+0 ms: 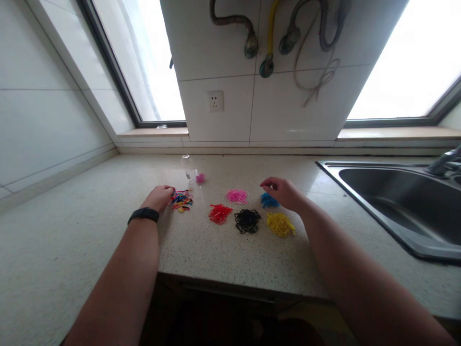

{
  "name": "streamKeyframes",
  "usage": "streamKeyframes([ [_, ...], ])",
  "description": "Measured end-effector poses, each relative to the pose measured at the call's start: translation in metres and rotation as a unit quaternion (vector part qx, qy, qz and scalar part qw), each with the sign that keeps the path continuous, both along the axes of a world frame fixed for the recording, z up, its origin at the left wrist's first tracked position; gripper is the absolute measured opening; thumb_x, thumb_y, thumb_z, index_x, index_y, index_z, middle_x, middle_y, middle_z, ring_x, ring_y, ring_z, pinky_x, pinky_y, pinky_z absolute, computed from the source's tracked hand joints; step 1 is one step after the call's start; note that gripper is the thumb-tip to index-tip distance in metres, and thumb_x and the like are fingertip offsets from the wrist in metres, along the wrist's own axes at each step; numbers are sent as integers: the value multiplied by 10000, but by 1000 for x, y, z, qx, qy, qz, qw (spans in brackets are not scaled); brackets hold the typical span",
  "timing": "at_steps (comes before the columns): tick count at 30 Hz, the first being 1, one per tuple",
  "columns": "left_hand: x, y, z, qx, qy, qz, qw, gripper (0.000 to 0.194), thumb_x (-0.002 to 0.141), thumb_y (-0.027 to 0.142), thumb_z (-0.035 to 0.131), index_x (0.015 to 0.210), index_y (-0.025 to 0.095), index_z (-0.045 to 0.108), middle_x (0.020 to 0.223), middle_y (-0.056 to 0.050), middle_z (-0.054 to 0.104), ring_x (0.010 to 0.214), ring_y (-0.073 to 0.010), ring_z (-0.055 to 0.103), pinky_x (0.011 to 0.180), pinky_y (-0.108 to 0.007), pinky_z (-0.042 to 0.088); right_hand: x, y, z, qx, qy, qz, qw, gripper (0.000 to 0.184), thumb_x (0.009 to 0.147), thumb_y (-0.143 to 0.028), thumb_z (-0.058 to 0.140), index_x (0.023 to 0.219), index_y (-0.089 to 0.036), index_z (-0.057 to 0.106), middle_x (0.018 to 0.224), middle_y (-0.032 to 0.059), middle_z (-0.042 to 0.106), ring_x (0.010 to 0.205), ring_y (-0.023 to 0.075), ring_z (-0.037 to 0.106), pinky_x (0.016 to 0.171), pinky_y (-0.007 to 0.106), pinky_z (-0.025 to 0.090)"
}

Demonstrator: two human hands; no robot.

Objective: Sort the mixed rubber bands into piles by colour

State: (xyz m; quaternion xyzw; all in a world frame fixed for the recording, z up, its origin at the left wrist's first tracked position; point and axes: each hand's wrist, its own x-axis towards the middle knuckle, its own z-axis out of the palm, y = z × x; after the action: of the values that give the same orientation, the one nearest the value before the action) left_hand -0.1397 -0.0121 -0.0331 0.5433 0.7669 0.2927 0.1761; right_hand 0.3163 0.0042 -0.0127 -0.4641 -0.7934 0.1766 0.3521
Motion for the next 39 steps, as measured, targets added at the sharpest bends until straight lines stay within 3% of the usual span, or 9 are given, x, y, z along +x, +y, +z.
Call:
streamKeyframes([
  [5,8,-6,5,-6,-46,-6,999,356,658,240,607,951,130,776,848,-62,772,800,-211,702,698,-246,511,1,2,-3,-2,-2,12,1000,279,870,-368,565,965,-177,744,696,34,643,597,143,494,550,278,369],
  [15,17,-13,13,4,-103,-10,995,262,637,263,712,853,127,771,787,-75,767,773,-211,703,696,-270,519,-1,0,-1,-18,-9,13,1000,277,875,-364,572,962,-161,739,687,29,612,573,128,475,529,274,366],
  [26,28,-16,20,22,-240,-12,970,357,563,316,757,861,118,755,773,-80,749,664,-176,652,583,-256,473,0,2,-5,-24,5,27,999,267,873,-362,587,958,-155,733,689,29,605,582,125,475,513,261,360],
  [39,36,-26,33,47,-245,-8,968,417,634,382,745,960,123,758,825,-83,738,634,-153,587,522,-249,380,-1,-1,-2,-27,-6,18,999,274,865,-372,579,961,-170,737,711,29,619,601,137,482,550,272,372],
])
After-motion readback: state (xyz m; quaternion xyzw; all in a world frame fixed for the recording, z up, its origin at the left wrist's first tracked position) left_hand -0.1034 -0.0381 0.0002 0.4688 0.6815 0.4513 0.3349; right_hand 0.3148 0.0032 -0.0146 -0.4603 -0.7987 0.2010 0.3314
